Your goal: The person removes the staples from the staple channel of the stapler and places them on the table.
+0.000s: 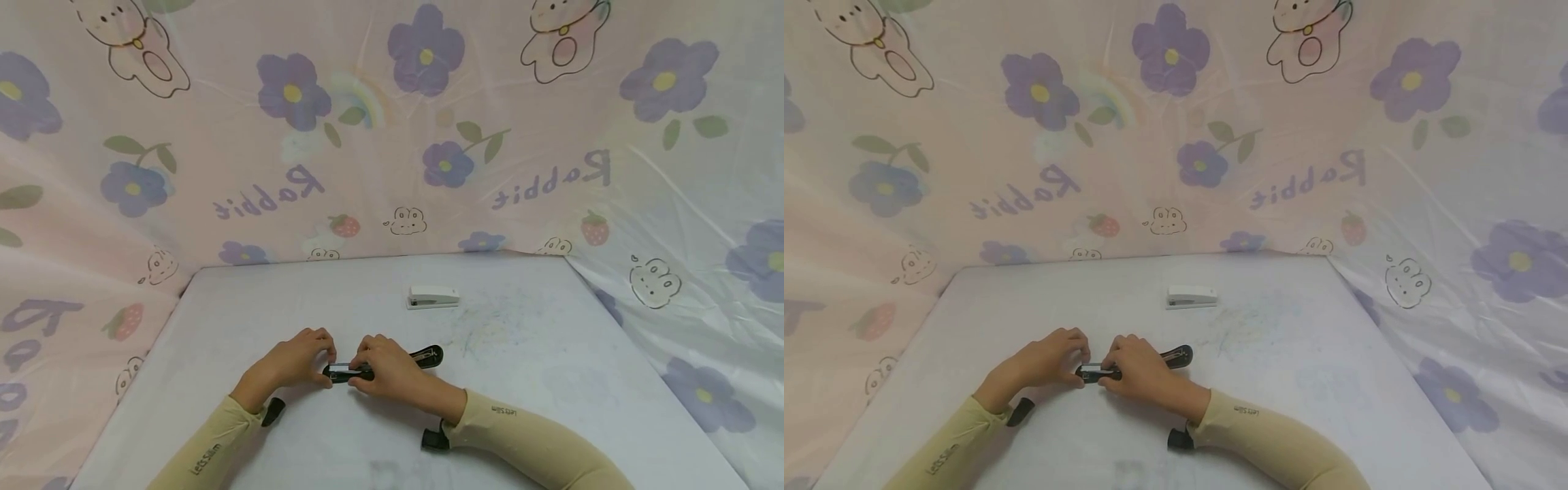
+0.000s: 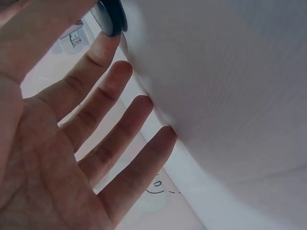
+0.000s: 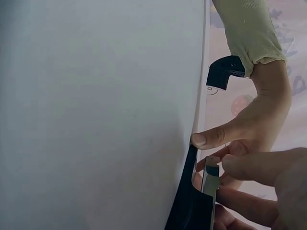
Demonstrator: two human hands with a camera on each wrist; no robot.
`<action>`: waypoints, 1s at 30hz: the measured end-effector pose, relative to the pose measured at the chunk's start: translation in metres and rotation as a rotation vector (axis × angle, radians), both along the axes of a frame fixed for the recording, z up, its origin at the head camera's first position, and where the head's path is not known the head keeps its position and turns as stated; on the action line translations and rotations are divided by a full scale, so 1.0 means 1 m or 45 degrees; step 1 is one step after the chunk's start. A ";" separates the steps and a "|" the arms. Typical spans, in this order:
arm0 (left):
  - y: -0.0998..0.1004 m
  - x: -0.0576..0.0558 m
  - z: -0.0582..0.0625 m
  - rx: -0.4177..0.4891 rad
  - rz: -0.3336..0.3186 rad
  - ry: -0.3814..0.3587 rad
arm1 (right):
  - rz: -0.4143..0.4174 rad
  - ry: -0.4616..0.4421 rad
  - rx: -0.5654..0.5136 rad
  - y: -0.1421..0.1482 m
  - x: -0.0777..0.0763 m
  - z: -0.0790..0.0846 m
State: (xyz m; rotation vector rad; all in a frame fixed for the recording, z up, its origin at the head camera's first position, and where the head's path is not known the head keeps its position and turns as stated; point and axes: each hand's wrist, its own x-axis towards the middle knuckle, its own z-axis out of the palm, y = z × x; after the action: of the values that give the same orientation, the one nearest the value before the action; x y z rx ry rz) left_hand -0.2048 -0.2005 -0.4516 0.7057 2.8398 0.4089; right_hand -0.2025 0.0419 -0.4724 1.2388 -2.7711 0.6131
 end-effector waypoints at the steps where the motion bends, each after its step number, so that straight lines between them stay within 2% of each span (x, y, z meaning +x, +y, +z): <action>1: 0.000 0.000 0.000 0.001 0.000 -0.001 | -0.003 -0.005 -0.002 0.000 0.000 -0.001; 9: 0.001 -0.001 0.001 -0.001 -0.003 0.003 | -0.026 -0.054 -0.058 0.000 -0.001 -0.002; 16: 0.001 -0.001 0.001 0.020 -0.013 -0.004 | -0.055 -0.075 -0.159 -0.003 -0.005 -0.001; 30: -0.001 -0.001 0.000 0.038 -0.027 0.002 | -0.047 -0.047 -0.167 -0.011 -0.012 0.000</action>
State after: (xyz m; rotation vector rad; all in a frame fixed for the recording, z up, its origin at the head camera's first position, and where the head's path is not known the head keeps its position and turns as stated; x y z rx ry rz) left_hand -0.2059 -0.2016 -0.4516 0.7417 2.8308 0.4489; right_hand -0.2149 0.0312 -0.4723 1.1588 -2.7260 0.8080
